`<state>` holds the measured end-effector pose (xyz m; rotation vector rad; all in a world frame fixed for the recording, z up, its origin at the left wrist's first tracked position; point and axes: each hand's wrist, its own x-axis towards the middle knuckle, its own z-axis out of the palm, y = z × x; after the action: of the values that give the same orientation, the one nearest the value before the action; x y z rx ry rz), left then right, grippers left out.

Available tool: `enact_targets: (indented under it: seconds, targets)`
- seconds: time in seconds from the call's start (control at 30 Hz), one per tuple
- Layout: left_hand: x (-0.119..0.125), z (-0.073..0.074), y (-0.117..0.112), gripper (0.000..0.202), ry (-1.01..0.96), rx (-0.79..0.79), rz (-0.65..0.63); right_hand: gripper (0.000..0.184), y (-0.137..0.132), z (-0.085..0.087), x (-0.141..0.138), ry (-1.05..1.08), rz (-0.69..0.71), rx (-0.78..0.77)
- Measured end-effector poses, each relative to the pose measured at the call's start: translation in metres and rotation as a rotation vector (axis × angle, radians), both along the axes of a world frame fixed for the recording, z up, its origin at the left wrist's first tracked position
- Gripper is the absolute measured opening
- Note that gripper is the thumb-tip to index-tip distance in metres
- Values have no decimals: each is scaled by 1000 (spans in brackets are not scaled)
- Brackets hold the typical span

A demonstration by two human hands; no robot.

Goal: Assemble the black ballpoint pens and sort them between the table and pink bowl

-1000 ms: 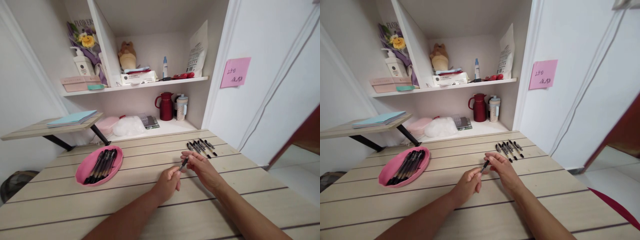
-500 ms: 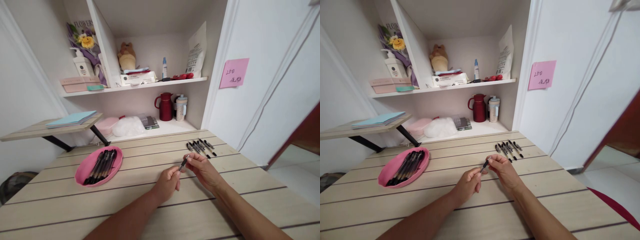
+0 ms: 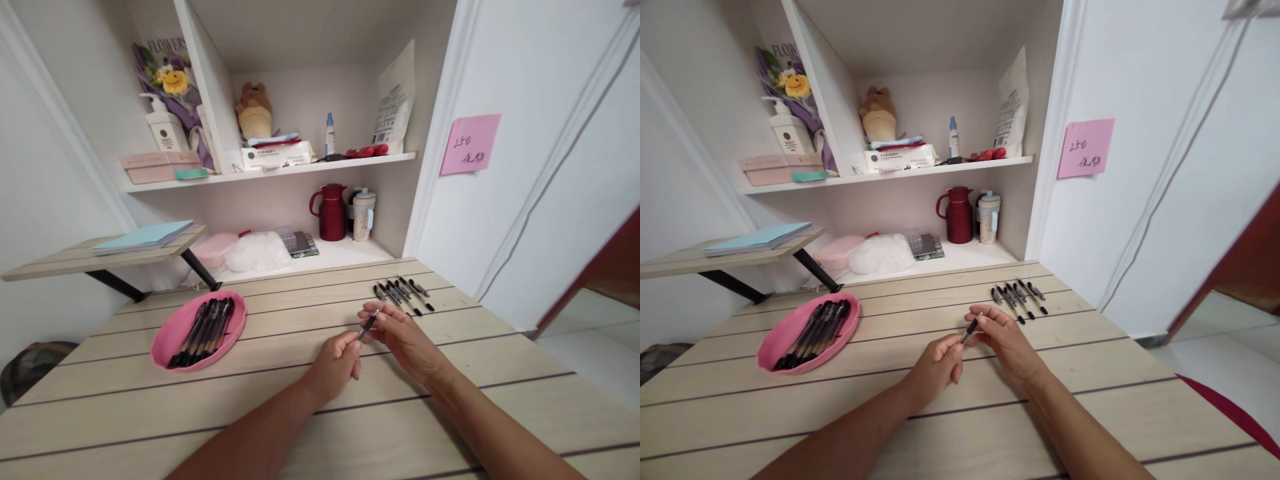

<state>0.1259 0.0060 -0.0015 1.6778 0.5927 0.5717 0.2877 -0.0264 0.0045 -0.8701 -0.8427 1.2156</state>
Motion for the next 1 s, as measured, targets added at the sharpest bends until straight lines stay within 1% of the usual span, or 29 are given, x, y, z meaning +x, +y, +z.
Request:
enact_targets:
  seconds: [0.03,0.17,0.33,0.5,0.67,0.8,1.0]
  targets:
    - [0,0,0,44,0,0,0,24,0,0,-1,-3,3,-1]
    - [0,-2,0,44,2,-5,5,21,1,-1,-1,-66,-94,-16]
    - [1,-3,2,44,11,-24,6,29,1,-2,0,-20,-27,-23]
    - [1,-5,3,46,7,-33,13,20,3,-5,1,-50,-134,-44]
    - [2,-8,4,46,11,-60,18,26,2,-3,2,1,-55,-37]
    - [2,-9,4,46,0,-64,26,17,2,-3,3,-22,-117,-35]
    - [3,-11,4,46,-12,-78,28,24,1,-3,1,-12,-66,-38]
